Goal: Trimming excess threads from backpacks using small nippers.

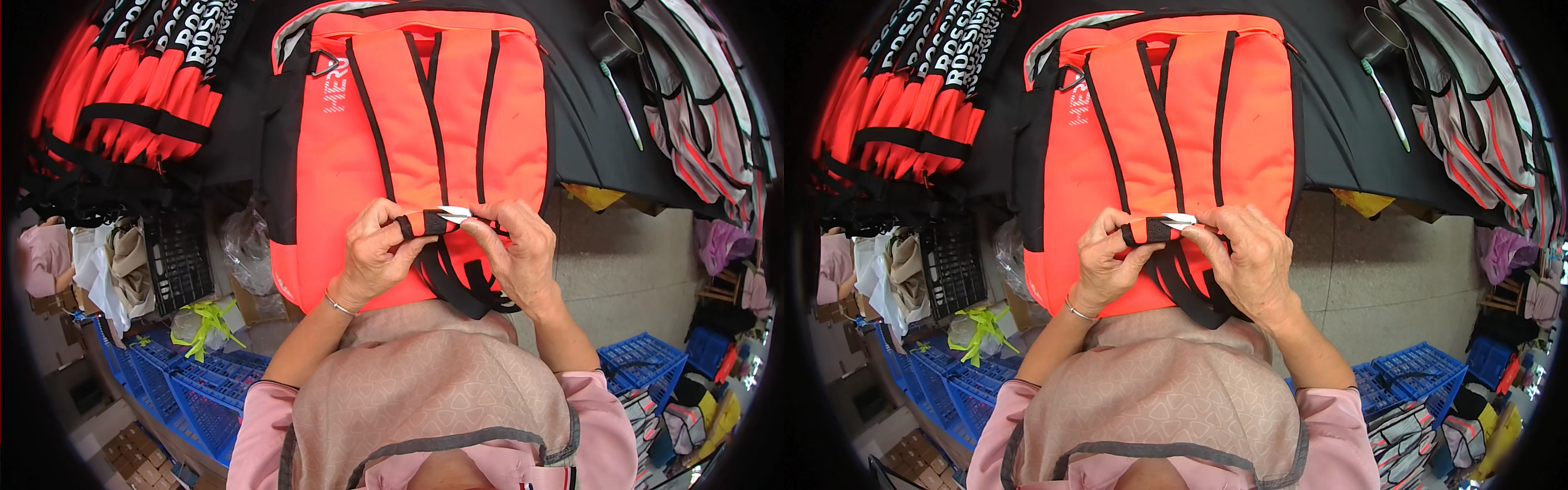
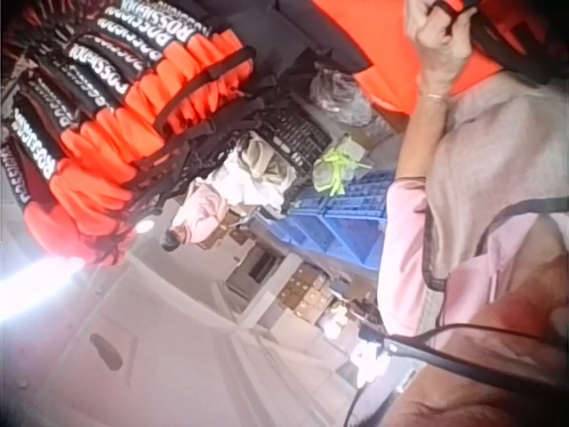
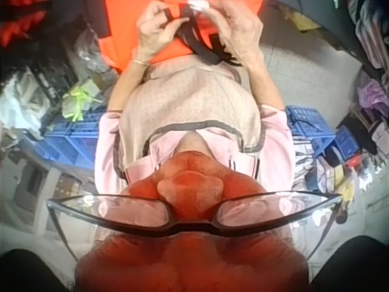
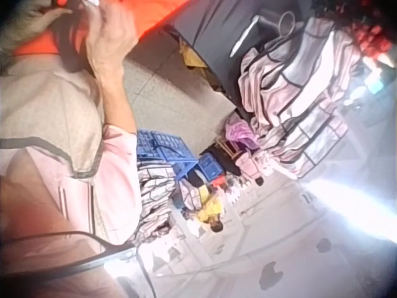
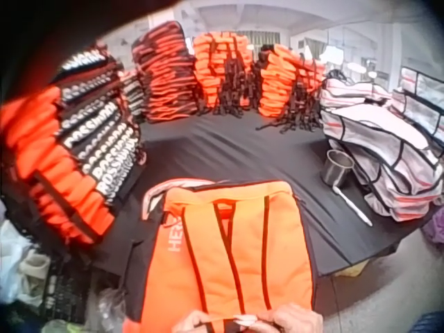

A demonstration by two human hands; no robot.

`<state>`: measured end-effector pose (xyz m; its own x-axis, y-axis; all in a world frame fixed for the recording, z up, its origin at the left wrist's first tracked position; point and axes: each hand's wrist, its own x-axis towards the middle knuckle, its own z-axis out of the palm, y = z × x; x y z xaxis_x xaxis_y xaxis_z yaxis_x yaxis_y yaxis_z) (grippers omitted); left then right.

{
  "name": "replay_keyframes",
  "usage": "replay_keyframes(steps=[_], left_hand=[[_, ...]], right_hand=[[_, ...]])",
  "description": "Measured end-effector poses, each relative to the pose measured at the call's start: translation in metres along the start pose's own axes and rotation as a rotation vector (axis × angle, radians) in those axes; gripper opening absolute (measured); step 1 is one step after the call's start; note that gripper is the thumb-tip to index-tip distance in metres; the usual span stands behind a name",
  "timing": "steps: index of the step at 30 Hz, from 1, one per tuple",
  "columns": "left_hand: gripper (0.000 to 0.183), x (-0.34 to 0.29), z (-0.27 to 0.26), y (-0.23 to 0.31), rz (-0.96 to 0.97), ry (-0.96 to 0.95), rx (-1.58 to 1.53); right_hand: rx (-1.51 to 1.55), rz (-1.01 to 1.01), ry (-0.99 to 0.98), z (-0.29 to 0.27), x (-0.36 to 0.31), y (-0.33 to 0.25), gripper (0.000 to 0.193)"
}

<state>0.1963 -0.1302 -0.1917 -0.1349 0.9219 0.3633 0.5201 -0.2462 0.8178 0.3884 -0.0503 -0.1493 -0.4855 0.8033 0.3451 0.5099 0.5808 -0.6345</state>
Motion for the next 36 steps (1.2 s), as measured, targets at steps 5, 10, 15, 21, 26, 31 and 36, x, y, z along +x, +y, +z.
replay_keyframes(steps=[5,10,15,21,26,31,36], left_hand=[[0.027,0.001,0.0,0.002,0.014,0.013,0.035],[0.026,0.005,0.0,0.004,0.038,0.015,0.054],[0.027,0.006,0.001,0.004,0.066,0.026,0.082],[0.025,0.005,0.004,0.001,0.094,0.038,0.082],[0.024,0.009,0.005,0.003,0.079,0.04,0.055],[0.024,0.008,0.006,0.001,0.065,0.012,0.051],[0.022,0.009,0.005,0.001,0.028,0.026,0.017]], right_hand=[[0.008,-0.039,0.024,0.0,0.0,-0.001,0.018],[0.048,0.031,-0.008,-0.002,0.001,-0.001,0.016],[0.056,0.027,-0.003,-0.001,0.001,0.001,0.017],[0.06,0.038,-0.01,0.001,-0.001,0.005,0.017],[-0.036,-0.064,0.013,-0.001,0.002,0.003,0.015],[0.029,0.039,-0.074,0.001,-0.001,0.012,0.016],[0.408,0.403,-0.043,-0.006,0.005,0.008,0.014]])
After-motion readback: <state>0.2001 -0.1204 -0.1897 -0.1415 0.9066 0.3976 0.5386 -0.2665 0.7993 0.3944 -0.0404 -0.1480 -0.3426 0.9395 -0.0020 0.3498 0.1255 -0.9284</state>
